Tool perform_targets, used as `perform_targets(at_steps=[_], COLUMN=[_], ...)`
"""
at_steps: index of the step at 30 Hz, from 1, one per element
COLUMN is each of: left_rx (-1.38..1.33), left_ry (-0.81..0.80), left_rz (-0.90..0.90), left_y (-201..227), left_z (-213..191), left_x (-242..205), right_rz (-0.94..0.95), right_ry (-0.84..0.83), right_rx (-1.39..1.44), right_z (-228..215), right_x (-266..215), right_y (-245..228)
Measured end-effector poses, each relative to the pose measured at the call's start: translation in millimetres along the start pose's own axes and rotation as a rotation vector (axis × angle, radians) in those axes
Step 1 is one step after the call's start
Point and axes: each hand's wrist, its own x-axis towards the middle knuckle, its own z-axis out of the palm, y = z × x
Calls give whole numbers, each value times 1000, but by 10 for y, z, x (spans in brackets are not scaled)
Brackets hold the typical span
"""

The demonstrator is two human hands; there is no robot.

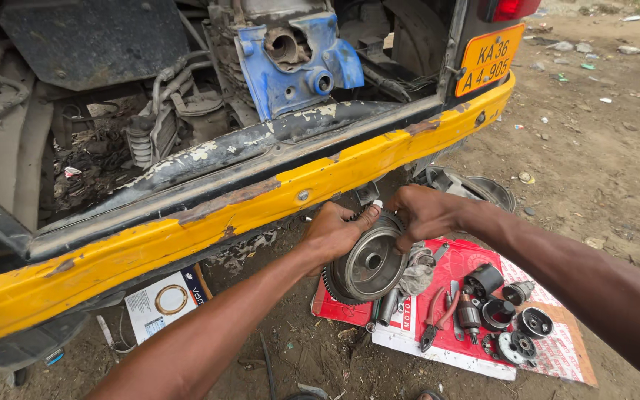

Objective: The person wipes internal mechanical components with a cloth and installs a metal gear assembly into a vehicle engine compartment.

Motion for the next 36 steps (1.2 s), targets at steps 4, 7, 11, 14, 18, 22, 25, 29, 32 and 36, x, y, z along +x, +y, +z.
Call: perform_targets(at_steps=[4,7,11,14,18,22,25,29,32,36], left_rx=[124,59,55,159,321,283,263,133,108,138], left_ry=[126,151,244,458,620,576,494,456,405,255], left_rz=[182,264,384,505,433,370,257,211,98,-105], left_y=[284,613,1005,1183,1238,1064,910,762,710,700], left_z=[-253,-601,-1253,-1768,-2380,-2838,-3035,-3263,-3323,-3342], left_x=[-279,-397,-489,-552,-632,-687,-577,-346,-120,171], right_rz=[-369,-277,-161,-329,-355,-328,-462,-488,-637,-584], right_ry=[258,317,424,590,609,549,567,493,531,435], right_rx=[-259,-406,-456,-494,-670,-767,-882,-1008,-984,-1091], right_z=[-411,-804,-1352,-1704,-1924,-1854,-1804,-1823,-1804,-1673], right_x=[-161,-200,-178,-33,341,873,1232,1674,1934,2253], right_y=[-438,-812,-1356,-1788,-2309,-2683,-2771,-2803,-2699,-2557])
